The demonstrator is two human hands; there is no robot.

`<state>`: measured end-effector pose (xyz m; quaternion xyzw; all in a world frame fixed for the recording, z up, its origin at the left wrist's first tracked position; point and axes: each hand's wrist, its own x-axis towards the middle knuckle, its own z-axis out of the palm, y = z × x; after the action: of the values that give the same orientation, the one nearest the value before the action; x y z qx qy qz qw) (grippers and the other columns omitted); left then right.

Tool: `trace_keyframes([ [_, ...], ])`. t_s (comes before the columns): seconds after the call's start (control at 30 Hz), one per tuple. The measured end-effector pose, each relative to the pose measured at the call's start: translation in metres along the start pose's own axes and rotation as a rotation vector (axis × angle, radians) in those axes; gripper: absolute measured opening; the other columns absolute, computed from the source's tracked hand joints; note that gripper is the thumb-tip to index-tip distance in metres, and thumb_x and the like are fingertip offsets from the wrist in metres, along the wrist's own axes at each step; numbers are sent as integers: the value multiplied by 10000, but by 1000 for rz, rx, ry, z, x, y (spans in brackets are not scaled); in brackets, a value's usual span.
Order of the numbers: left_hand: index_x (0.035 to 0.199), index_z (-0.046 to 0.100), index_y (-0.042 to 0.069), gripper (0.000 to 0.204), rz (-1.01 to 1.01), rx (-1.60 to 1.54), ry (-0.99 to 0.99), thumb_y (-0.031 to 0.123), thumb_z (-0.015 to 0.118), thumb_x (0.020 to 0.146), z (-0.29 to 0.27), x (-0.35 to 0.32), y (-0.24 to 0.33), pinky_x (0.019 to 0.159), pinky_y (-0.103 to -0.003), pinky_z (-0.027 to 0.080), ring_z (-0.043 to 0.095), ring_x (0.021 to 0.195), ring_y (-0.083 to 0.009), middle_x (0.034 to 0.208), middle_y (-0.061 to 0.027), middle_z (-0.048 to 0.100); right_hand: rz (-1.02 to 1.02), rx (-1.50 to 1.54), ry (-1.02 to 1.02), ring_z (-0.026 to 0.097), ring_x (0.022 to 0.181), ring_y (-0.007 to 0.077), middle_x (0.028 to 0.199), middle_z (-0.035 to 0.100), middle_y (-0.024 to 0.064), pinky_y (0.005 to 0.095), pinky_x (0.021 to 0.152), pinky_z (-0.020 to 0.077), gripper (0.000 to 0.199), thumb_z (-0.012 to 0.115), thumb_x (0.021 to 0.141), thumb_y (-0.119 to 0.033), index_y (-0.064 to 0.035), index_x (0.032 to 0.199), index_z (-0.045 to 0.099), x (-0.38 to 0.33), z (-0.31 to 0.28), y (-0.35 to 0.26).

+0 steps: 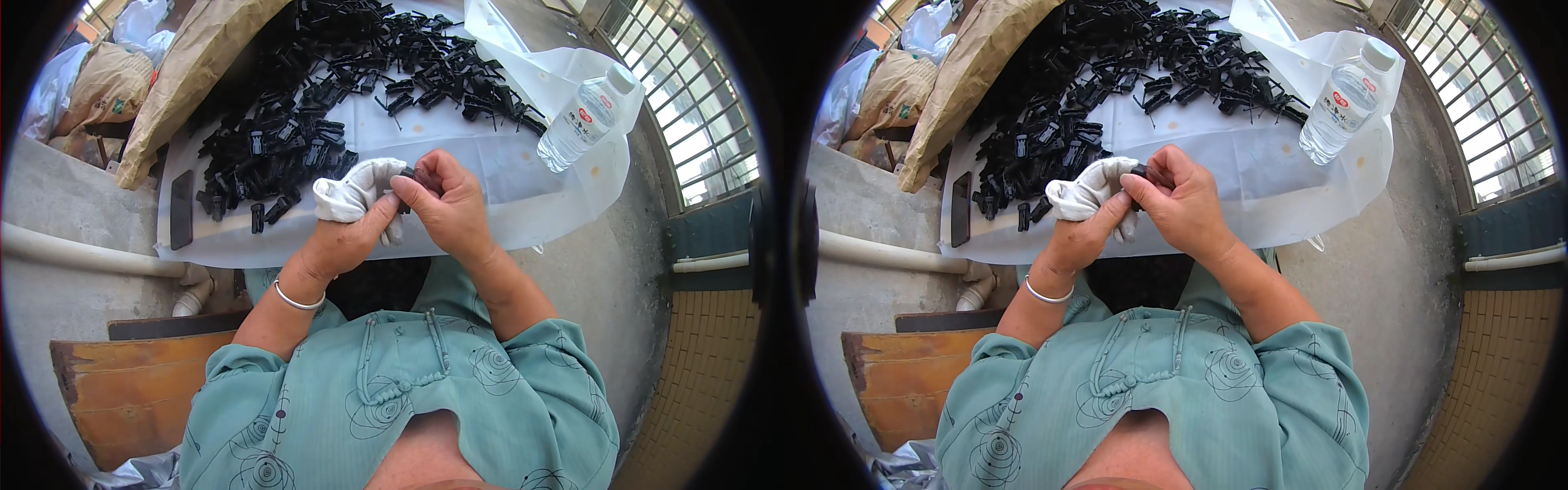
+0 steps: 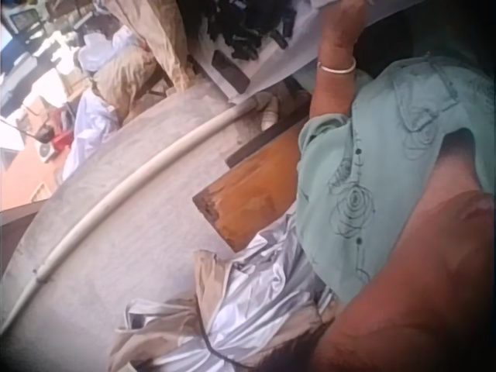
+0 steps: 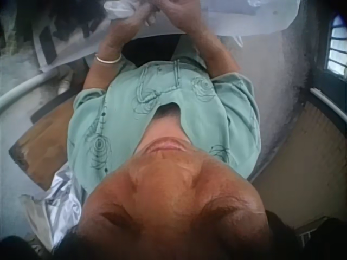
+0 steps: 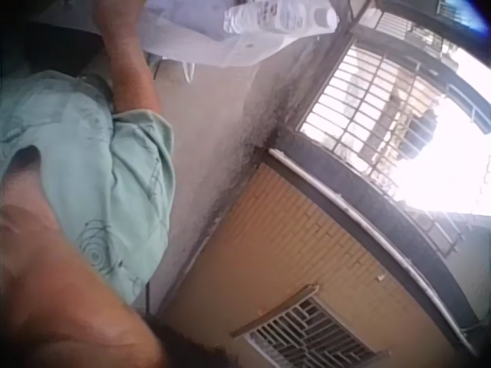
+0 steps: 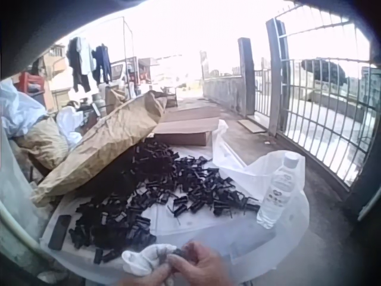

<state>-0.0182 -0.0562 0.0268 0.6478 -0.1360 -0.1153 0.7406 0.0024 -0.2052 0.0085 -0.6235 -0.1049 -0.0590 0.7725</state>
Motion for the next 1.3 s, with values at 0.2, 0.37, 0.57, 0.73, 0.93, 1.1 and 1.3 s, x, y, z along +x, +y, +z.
trace_keyframes([
  [0.2,1084,522,-1,276,15,313,202,49,571,816,2,-3,-1,571,-197,442,521,660,-50,876,-33,564,44,-241,-255,379,612,34,644,456,-63,209,515,345,207,577,878,-175,-25,755,507,3,-16,-8],
  [0.37,1025,555,-20,248,165,488,267,33,584,785,5,-1,-14,636,-277,476,582,715,-150,867,-81,605,-60,-442,-400,402,610,60,643,501,-28,237,546,380,250,487,921,-167,7,751,548,-1,-11,0],
  [0.57,994,561,-33,240,512,863,264,13,550,759,4,4,-18,672,-351,483,593,754,-333,865,-182,604,109,-201,-289,410,617,49,649,505,-41,226,551,383,256,461,928,-162,-6,747,552,-7,-1,27],
  [0.73,1027,561,-30,252,496,1004,272,-2,548,777,4,-2,-29,698,-318,485,605,771,-292,885,-167,608,200,-145,-255,400,599,48,637,486,-45,217,535,366,279,449,936,-183,-12,742,552,-10,4,35],
  [0.93,1051,520,-10,261,252,415,255,32,553,796,3,2,-25,726,-294,458,564,808,-187,902,-94,576,74,-59,-277,374,528,58,572,439,-33,230,476,335,243,474,924,-190,-6,798,571,-4,-3,26],
  [1.1,1161,403,37,293,-17,47,195,88,503,890,-14,5,-16,584,-192,414,455,684,-45,872,-16,528,52,-565,-407,390,527,68,580,457,-4,229,477,336,141,582,856,-140,-2,854,609,1,-23,12],
  [1.3,1205,380,22,326,-9,224,173,75,445,890,-6,3,-13,565,-187,389,434,648,-50,872,-35,527,-303,-441,-336,427,574,43,626,507,-14,203,507,362,80,632,805,-72,-7,852,628,5,-27,18],
])
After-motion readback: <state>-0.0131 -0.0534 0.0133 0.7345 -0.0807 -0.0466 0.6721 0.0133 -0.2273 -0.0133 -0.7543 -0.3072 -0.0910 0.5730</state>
